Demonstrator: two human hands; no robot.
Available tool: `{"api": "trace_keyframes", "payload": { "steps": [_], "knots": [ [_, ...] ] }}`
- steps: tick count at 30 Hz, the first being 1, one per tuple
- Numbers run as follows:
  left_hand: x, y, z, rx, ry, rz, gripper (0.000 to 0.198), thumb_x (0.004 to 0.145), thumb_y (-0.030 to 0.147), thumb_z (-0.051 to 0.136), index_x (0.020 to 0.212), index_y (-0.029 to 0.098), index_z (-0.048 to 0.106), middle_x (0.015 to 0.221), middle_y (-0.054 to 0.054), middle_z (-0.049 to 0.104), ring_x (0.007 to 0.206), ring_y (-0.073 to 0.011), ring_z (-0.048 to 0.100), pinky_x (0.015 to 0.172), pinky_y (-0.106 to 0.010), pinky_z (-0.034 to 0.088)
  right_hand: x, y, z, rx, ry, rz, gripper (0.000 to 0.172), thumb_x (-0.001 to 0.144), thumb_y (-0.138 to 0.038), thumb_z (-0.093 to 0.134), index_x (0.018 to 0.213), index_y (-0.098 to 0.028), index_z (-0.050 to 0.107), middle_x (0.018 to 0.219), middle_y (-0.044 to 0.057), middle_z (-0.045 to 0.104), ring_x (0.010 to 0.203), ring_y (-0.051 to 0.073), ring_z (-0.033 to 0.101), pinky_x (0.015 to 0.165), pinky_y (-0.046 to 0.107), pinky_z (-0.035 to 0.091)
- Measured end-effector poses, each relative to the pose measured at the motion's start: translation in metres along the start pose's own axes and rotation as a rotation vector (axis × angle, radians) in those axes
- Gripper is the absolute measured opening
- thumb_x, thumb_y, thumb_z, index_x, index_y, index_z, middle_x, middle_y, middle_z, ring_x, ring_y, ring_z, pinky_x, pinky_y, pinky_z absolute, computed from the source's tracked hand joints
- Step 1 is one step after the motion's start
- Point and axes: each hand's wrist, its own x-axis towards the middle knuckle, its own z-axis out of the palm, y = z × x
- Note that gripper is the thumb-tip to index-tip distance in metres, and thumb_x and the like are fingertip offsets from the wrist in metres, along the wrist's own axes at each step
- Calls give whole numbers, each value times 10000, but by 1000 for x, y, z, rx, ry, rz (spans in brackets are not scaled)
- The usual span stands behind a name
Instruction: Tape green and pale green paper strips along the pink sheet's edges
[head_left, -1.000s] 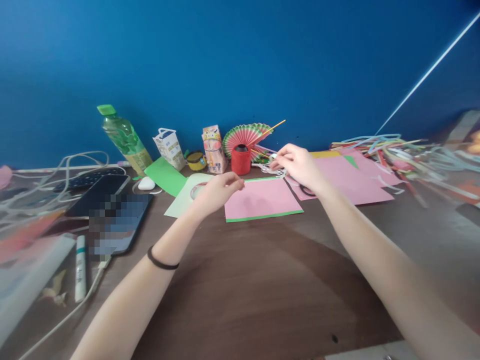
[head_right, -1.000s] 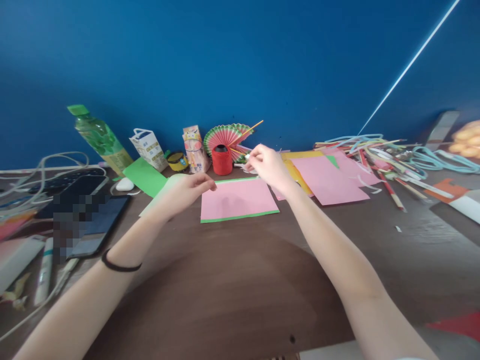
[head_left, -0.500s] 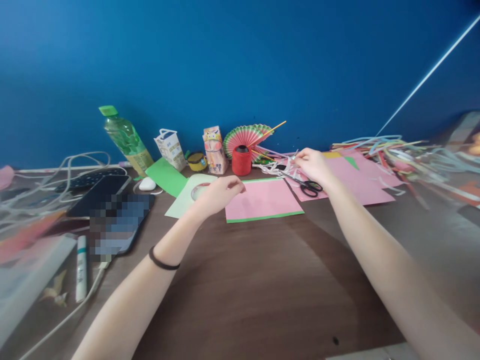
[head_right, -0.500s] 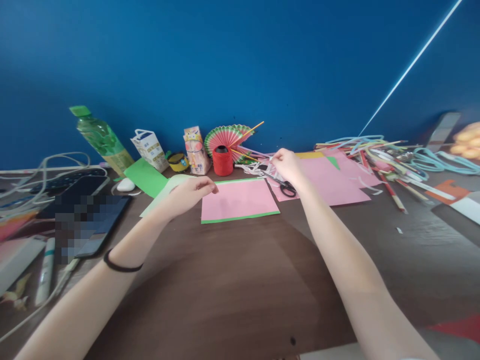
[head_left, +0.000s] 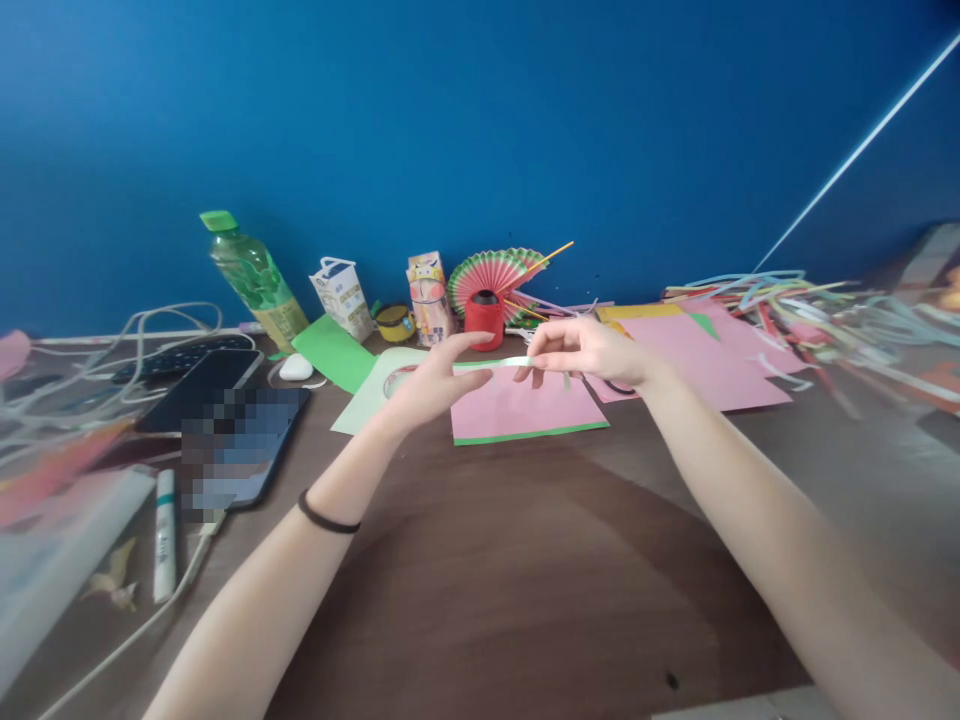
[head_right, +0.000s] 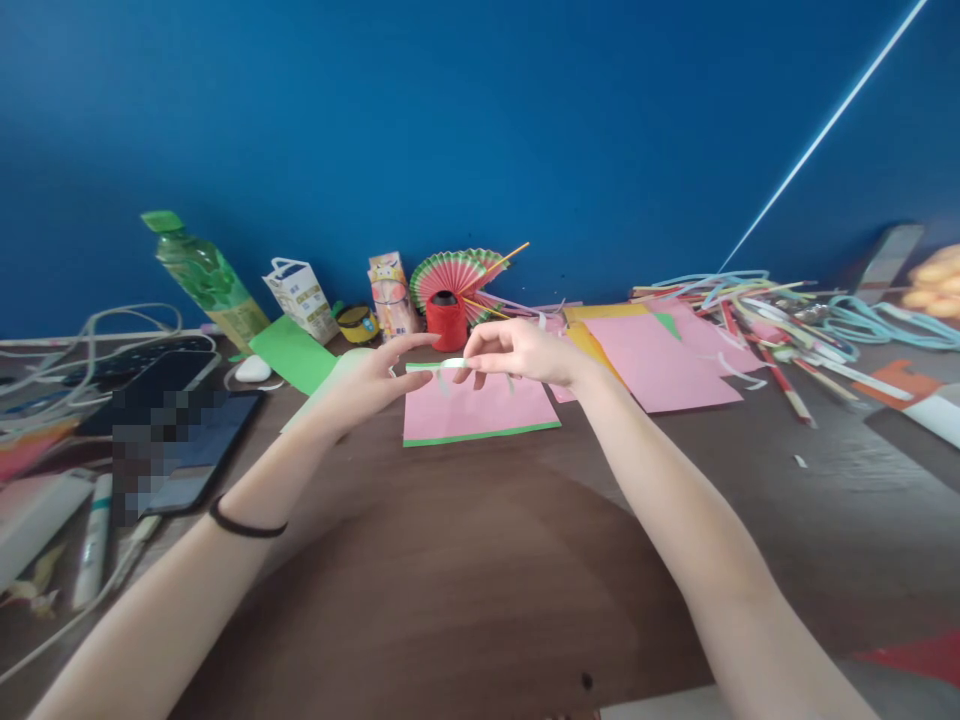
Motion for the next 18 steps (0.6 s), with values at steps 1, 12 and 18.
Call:
{"api": "trace_keyframes", "payload": {
  "steps": [1, 12, 18],
  "knots": [
    [1, -2, 0, -16, -27, 28, 408, 764, 284, 537, 1172, 264, 540, 1145, -16, 587, 1037, -188, 523, 856, -253, 407, 0, -1, 0, 2, -13, -14, 192, 755, -353, 599, 789, -169, 557, 877, 71, 703, 715, 152, 643, 546, 250, 414],
    [7, -22, -10, -310, -364, 104, 233, 773, 408, 535, 807, 182, 577, 874, -22, 680, 844, -138, 590, 789, -254, 422, -1, 1, -2, -54, 6, 10, 197, 755, -366, 592, 783, -174, 559, 885, 67, 703, 739, 160, 642, 591, 270, 431],
    [8, -24, -19, -262, -331, 82, 272, 770, 424, 516, 783, 165, 594, 781, -33, 670, 730, -134, 567, 679, -240, 413, 1, 9, -7, -75, -17, 60, 166, 742, -339, 593, 781, -177, 594, 833, 43, 701, 694, 145, 639, 643, 283, 452]
  ]
}}
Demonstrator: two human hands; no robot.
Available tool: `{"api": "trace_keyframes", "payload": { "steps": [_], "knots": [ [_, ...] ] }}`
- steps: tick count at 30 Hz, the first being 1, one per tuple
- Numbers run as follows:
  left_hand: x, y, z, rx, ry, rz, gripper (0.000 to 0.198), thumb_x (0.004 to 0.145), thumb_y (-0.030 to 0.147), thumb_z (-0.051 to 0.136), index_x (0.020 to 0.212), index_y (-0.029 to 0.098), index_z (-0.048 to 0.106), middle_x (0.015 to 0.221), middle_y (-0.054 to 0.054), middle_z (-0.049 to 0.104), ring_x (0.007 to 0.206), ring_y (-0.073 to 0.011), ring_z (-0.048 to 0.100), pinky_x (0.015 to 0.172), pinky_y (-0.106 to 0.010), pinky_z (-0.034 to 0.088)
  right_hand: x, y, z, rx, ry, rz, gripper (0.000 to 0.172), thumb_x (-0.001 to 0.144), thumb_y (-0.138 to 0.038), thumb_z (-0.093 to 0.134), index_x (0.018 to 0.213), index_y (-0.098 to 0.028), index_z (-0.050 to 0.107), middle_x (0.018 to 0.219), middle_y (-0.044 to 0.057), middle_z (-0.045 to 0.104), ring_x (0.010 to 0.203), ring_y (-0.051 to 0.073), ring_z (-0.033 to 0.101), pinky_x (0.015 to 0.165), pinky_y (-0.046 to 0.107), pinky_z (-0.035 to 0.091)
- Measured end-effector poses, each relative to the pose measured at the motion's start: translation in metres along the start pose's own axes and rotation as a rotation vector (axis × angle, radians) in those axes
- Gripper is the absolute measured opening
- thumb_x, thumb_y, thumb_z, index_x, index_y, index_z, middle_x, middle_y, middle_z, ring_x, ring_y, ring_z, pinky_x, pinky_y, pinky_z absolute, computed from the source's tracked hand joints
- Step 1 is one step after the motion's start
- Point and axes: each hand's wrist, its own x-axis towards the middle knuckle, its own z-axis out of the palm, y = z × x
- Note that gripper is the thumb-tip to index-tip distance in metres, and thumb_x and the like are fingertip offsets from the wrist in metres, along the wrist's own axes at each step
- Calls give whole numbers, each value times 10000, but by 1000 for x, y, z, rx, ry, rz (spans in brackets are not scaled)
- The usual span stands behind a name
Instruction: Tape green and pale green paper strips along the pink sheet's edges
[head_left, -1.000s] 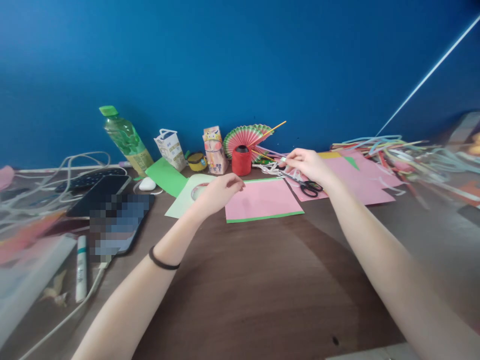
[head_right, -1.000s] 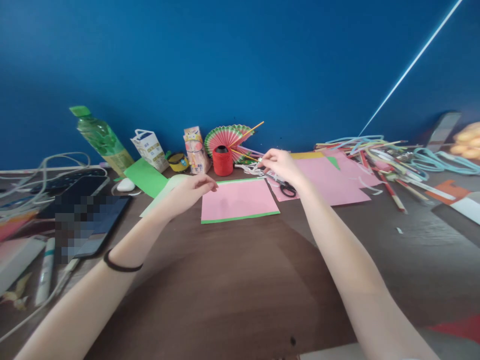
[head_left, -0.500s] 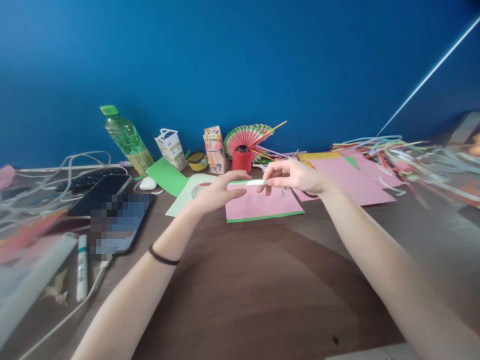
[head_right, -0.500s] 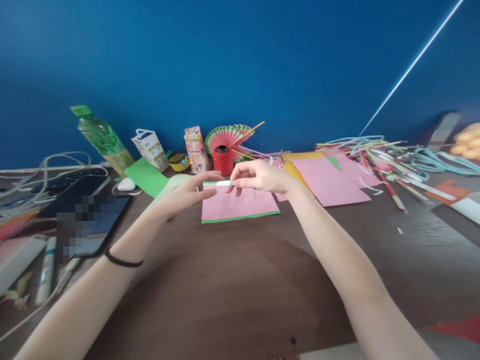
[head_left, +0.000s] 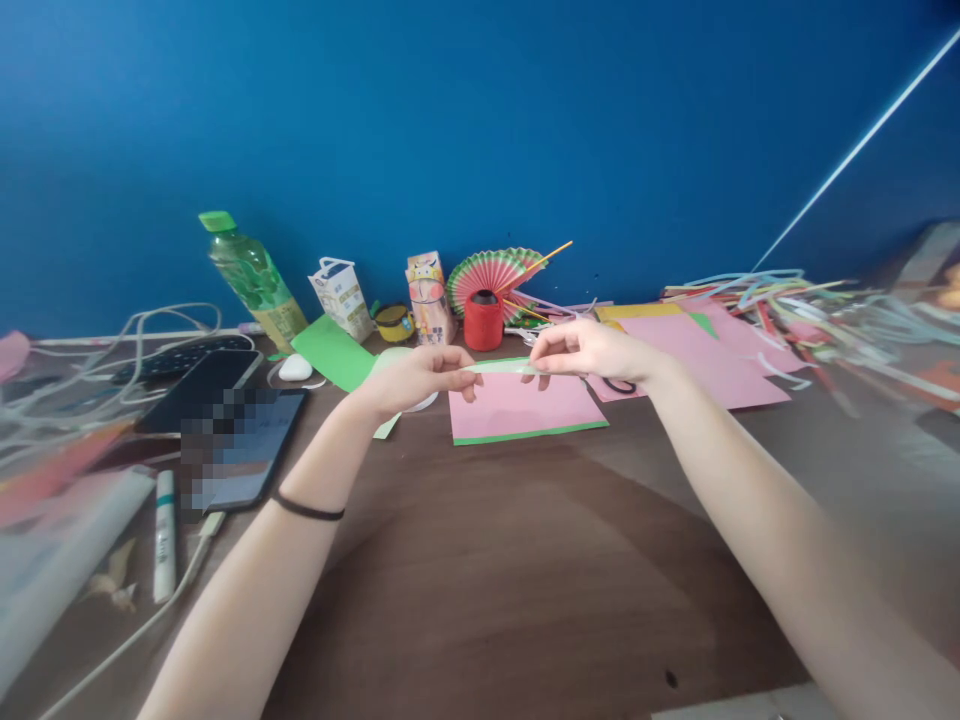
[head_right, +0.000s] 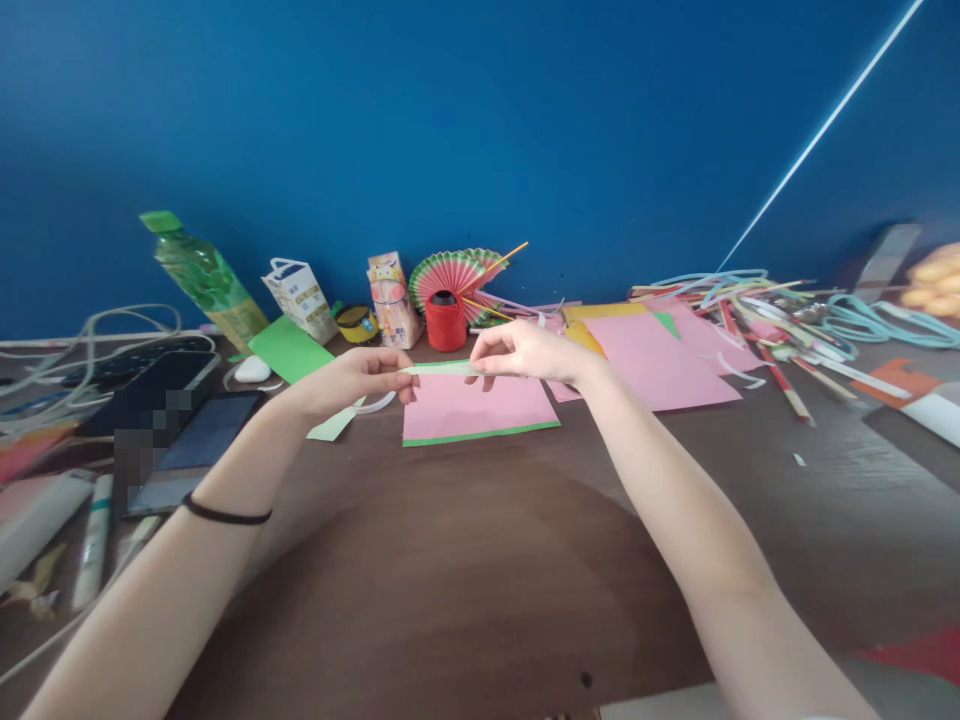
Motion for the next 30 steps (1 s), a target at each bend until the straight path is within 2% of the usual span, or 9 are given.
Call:
{"api": "trace_keyframes", "payload": {
  "steps": [3, 5, 9, 12, 16, 20, 23, 27, 30],
  "knots": [
    [-1, 0, -4, 57, 39, -23, 288, 756, 442, 516, 790, 167, 594, 735, -22, 655, 657, -122, 542, 596, -223, 389, 2, 5, -3, -62, 54, 36, 154, 713, -325, 613, 746, -175, 625, 712, 18, 683, 652, 141, 622, 667, 292, 459],
    [-1, 0, -4, 109, 44, -40, 297, 750, 452, 515, 796, 171, 600, 713, -14, 647, 603, -112, 518, 544, -215, 361, 2, 5, -3, -108, 129, 31, 159, 711, -330, 612, 751, -179, 640, 705, 15, 678, 671, 145, 616, 699, 305, 458],
    [-1, 2, 1, 200, 1, -30, 292, 758, 459, 501, 795, 199, 628, 693, 10, 649, 528, -96, 469, 478, -212, 300, 3, -4, 5, -209, 261, -49, 185, 765, -319, 556, 866, -204, 660, 934, 37, 679, 885, 175, 602, 808, 337, 431],
    [-1, 5, 6, 235, 3, -13, 259, 758, 429, 511, 784, 210, 646, 677, 22, 647, 507, -87, 448, 463, -210, 283, 3, -12, 15, -185, 212, -119, 192, 799, -307, 515, 899, -222, 655, 1001, 24, 665, 961, 173, 578, 845, 329, 412],
    [0, 10, 12, 240, 32, 22, 229, 756, 398, 526, 772, 205, 648, 664, 27, 651, 538, -85, 475, 487, -200, 312, 4, -20, 30, -143, 107, -132, 166, 790, -334, 529, 853, -217, 629, 907, 10, 665, 874, 164, 587, 767, 296, 427],
    [0, 14, 16, 234, 95, 48, 184, 728, 366, 569, 744, 190, 621, 683, 19, 656, 624, -105, 543, 531, -201, 358, 2, -25, 39, -152, 111, -147, 108, 767, -298, 554, 765, -191, 567, 756, 9, 633, 737, 150, 579, 677, 281, 426],
    [-2, 18, 16, 164, 75, 52, 172, 731, 340, 569, 798, 183, 589, 726, 7, 662, 666, -113, 567, 587, -210, 402, 0, -27, 40, -178, 115, -131, 109, 785, -286, 528, 736, -189, 540, 656, -11, 596, 631, 125, 552, 633, 269, 411],
    [-5, 21, 14, 77, 35, 68, 166, 801, 297, 461, 829, 170, 564, 739, -7, 647, 591, -83, 525, 559, -202, 400, -1, -28, 37, -221, 159, -121, 137, 786, -323, 532, 736, -195, 542, 645, -17, 587, 622, 119, 543, 609, 252, 397],
    [-5, 19, 13, 61, 34, 84, 134, 796, 263, 460, 810, 169, 554, 724, 1, 630, 543, -65, 486, 521, -189, 374, -2, -29, 37, -240, 142, -122, 128, 789, -312, 520, 777, -191, 562, 652, -15, 589, 626, 117, 543, 613, 250, 396]
  ]
}}
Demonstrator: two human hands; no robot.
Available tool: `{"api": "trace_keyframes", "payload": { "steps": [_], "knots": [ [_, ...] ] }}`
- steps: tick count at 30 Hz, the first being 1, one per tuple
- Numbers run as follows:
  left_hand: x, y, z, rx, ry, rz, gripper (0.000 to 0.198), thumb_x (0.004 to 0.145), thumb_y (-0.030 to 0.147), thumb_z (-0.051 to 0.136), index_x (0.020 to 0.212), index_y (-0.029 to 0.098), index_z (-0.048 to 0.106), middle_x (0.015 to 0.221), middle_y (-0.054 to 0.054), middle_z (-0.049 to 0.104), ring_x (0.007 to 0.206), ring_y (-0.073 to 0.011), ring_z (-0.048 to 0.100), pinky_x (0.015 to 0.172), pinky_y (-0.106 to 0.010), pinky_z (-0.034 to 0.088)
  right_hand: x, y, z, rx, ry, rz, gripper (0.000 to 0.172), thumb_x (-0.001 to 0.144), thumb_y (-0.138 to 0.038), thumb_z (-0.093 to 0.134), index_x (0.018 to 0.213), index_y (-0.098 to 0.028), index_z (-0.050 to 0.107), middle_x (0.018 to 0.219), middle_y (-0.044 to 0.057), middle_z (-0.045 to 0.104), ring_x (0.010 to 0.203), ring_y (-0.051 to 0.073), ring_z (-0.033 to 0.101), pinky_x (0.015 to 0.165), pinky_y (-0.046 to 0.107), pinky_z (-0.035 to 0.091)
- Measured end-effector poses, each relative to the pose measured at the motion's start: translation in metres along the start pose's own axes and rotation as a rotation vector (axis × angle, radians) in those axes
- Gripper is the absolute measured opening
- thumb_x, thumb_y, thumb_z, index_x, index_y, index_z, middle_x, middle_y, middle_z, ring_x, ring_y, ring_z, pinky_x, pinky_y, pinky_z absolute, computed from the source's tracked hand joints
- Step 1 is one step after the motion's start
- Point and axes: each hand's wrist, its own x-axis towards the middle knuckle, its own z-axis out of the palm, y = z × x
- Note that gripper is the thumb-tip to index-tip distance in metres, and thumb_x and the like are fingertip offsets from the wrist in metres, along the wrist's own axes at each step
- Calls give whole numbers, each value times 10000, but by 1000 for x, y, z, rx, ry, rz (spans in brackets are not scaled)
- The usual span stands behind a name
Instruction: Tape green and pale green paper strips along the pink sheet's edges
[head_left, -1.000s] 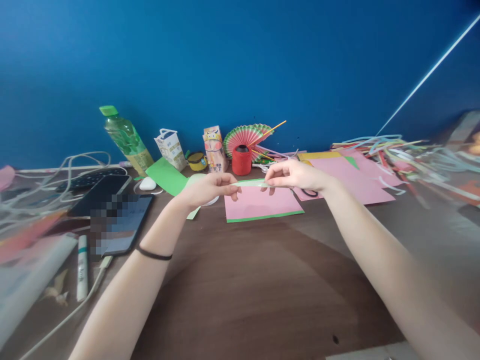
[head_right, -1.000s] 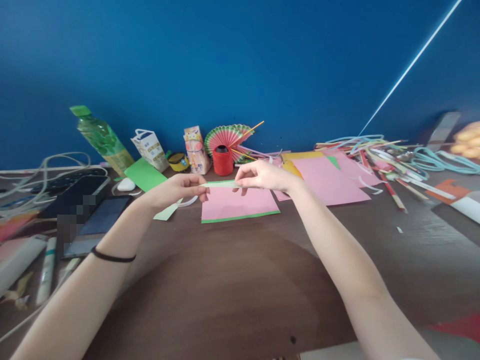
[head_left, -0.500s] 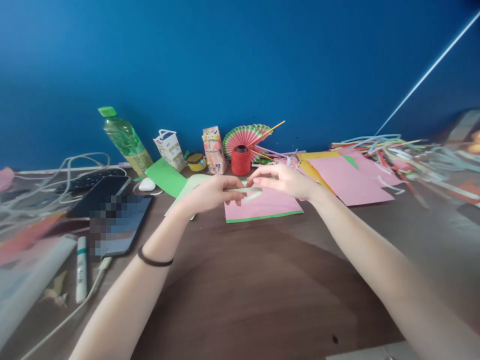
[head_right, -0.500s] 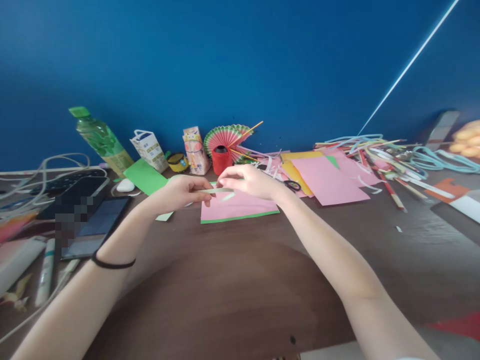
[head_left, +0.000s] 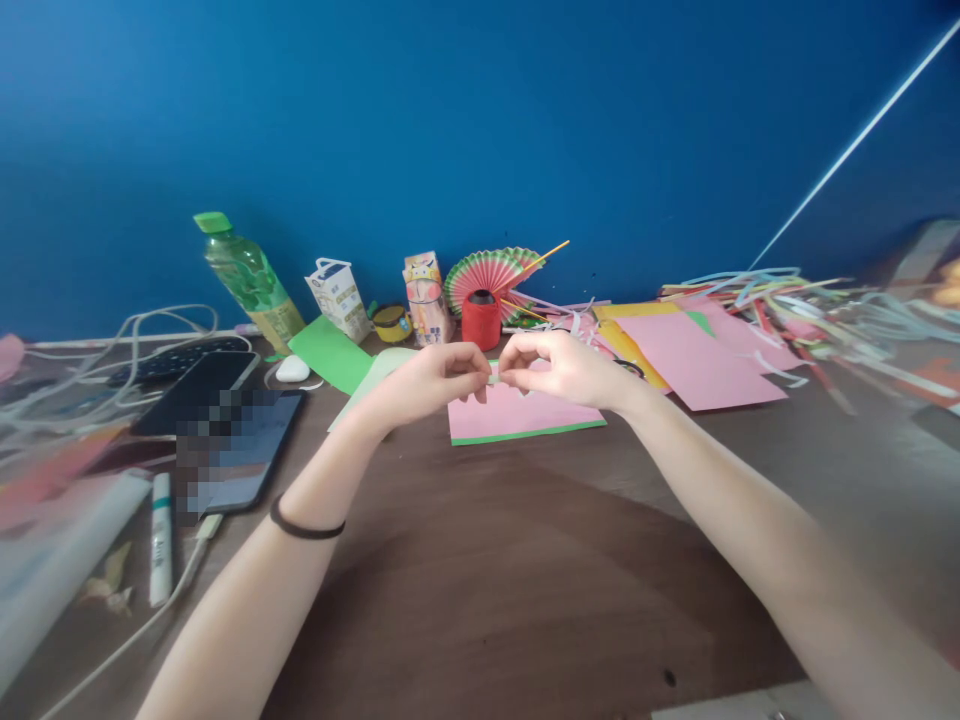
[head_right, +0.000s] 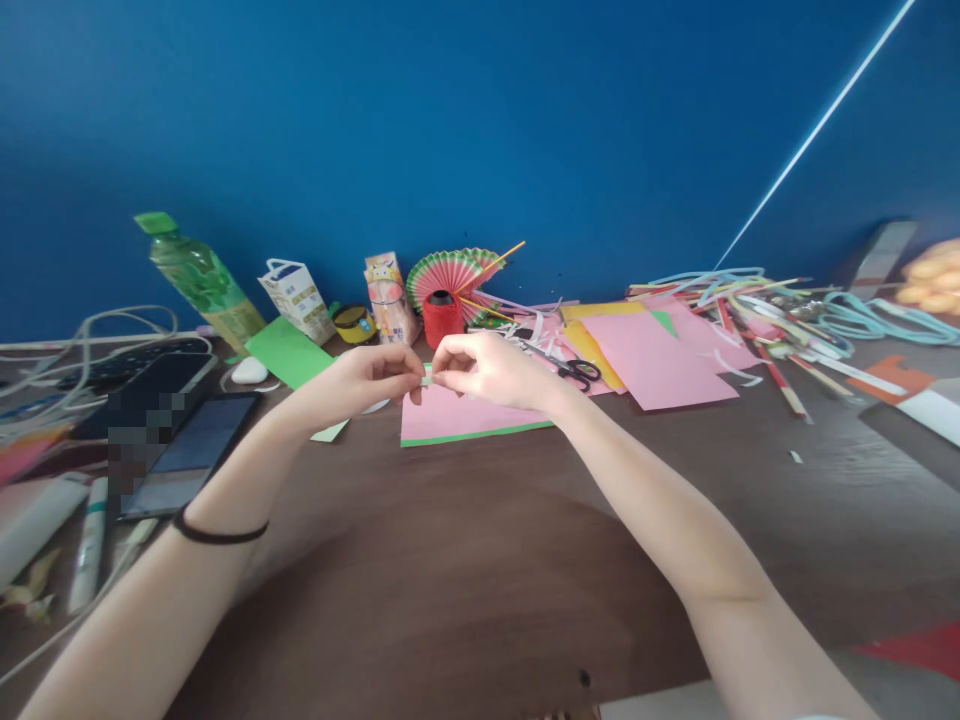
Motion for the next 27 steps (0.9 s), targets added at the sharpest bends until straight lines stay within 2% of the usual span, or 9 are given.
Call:
{"api": "trace_keyframes", "payload": {
  "steps": [4, 10, 12, 14, 17, 22, 27],
  "knots": [
    [1, -1, 1, -6, 9, 13, 93, 784, 231, 470, 773, 172, 541, 684, 21, 605, 527, -59, 463, 510, -184, 357, -1, -1, 2, 33, -51, -1, 149, 794, -303, 500, 829, -179, 576, 641, -9, 583, 610, 118, 541, 606, 253, 401],
    [1, 0, 3, 6, 13, 26, 105, 789, 241, 466, 769, 177, 546, 696, 19, 590, 601, -86, 491, 576, -211, 383, -2, -2, 4, 50, -43, -10, 133, 788, -301, 507, 780, -180, 563, 642, -13, 565, 579, 103, 517, 560, 235, 388],
    [2, -2, 3, 29, 83, 58, 134, 802, 270, 460, 805, 176, 555, 745, 6, 589, 668, -106, 508, 615, -228, 392, -2, -2, 4, 50, -19, 0, 127, 790, -298, 507, 769, -183, 555, 631, -17, 566, 573, 101, 522, 553, 231, 386],
    [4, -4, 3, 55, 228, 107, 143, 807, 285, 467, 837, 174, 553, 807, -4, 577, 746, -122, 516, 664, -244, 399, -1, -2, 3, 55, 17, 27, 120, 787, -295, 513, 774, -183, 555, 612, -23, 565, 561, 100, 529, 544, 229, 385],
    [6, -7, 1, 146, 391, 182, 118, 801, 266, 489, 775, 167, 548, 855, -17, 558, 834, -138, 511, 752, -269, 400, -1, -1, 2, 51, 52, 69, 138, 785, -304, 521, 811, -180, 577, 611, -22, 574, 557, 103, 540, 540, 231, 389],
    [6, -8, 0, 412, 358, 317, 164, 808, 252, 496, 691, 173, 581, 906, -31, 564, 909, -161, 485, 836, -305, 375, 0, -1, 2, 49, 63, 64, 166, 788, -315, 519, 827, -175, 598, 614, -16, 575, 555, 105, 540, 536, 234, 389],
    [6, -4, 4, 441, 258, 335, 156, 819, 211, 463, 749, 185, 600, 897, -25, 591, 901, -159, 486, 844, -308, 378, -1, -4, 3, 52, 43, 44, 131, 788, -273, 509, 826, -177, 589, 599, -26, 556, 538, 95, 530, 529, 224, 390]
  ]
}}
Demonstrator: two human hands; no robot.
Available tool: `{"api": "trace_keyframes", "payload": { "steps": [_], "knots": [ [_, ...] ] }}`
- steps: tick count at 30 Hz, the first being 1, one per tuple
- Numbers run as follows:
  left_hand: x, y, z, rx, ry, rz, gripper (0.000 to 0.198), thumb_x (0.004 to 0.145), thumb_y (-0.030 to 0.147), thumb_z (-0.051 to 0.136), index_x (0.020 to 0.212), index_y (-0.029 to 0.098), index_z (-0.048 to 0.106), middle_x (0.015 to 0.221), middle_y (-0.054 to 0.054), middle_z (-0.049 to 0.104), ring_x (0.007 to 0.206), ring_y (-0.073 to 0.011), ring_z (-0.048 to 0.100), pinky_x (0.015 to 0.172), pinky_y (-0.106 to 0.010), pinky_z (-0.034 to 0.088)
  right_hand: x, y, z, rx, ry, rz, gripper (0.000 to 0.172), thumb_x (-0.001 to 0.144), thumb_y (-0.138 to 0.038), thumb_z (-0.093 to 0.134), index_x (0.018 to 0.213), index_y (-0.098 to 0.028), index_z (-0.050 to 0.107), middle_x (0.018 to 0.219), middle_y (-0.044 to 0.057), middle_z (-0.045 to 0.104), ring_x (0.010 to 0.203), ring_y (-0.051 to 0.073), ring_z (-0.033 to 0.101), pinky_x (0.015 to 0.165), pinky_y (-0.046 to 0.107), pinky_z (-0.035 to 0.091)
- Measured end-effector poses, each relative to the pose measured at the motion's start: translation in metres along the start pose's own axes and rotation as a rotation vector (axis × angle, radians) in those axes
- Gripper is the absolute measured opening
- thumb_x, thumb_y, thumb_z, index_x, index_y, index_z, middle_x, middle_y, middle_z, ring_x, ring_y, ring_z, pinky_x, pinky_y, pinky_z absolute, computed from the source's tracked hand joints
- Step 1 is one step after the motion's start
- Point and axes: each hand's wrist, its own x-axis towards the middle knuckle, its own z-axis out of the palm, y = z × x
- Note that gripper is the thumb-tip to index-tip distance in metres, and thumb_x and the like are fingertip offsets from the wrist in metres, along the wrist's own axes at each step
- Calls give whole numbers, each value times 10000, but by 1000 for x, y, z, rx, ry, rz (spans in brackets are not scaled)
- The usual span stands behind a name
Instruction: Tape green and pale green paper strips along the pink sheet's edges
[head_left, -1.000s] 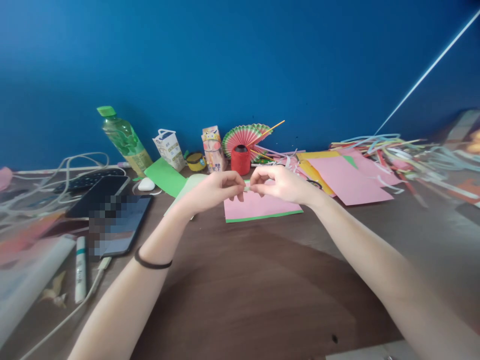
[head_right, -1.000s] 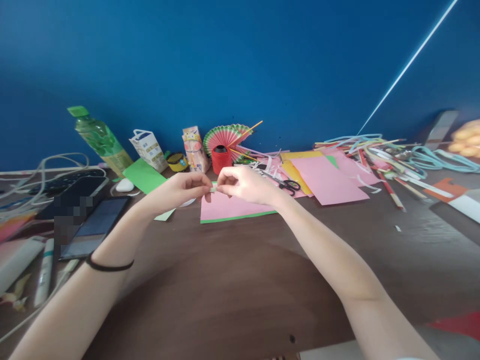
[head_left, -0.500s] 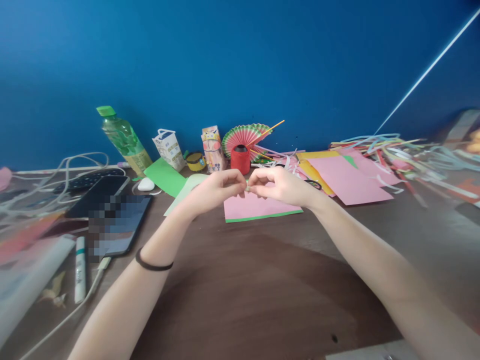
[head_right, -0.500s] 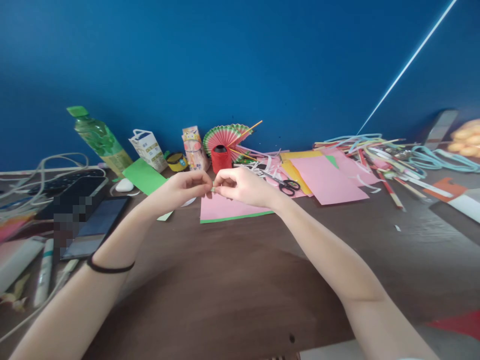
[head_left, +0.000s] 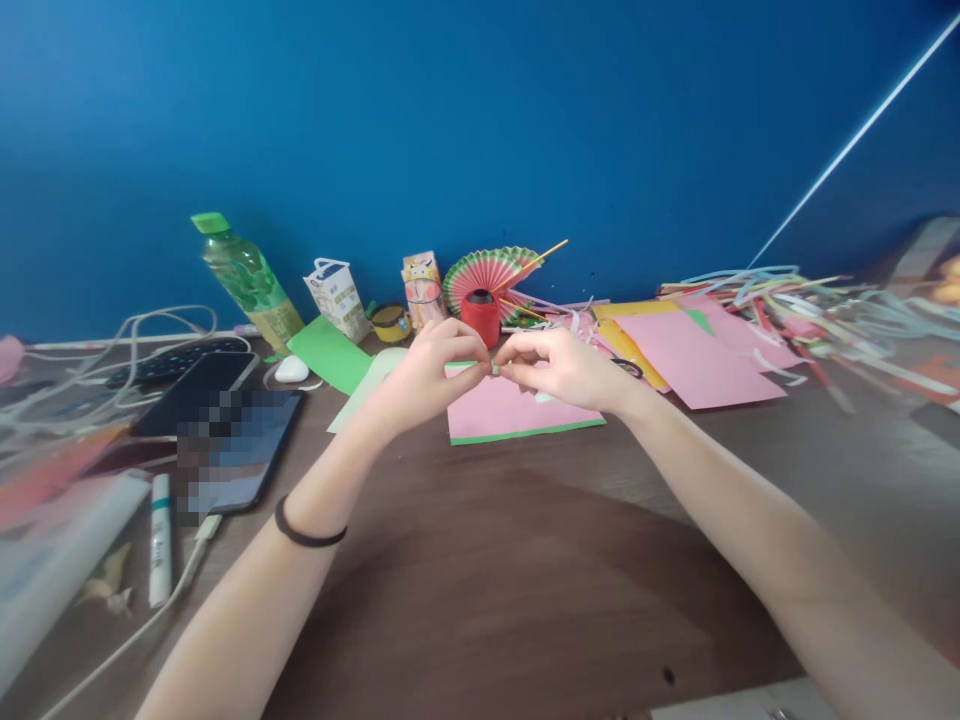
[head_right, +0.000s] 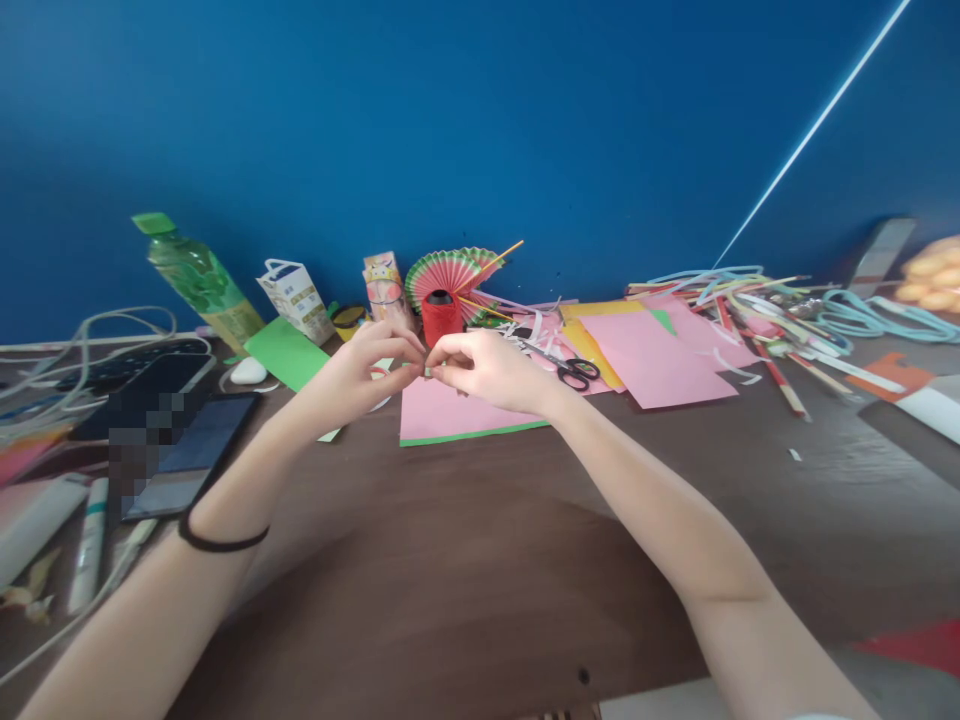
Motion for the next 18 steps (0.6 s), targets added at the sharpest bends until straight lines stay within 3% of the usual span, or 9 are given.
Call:
{"api": "trace_keyframes", "payload": {
  "steps": [18],
  "knots": [
    [1, 1, 2, 36, -2, 26, 170, 824, 211, 473, 733, 188, 615, 850, -11, 644, 858, -156, 503, 832, -307, 366, -2, -4, -1, -31, -37, 10, 129, 797, -258, 490, 810, -171, 585, 592, -24, 545, 546, 95, 525, 532, 221, 380]
  ]
}}
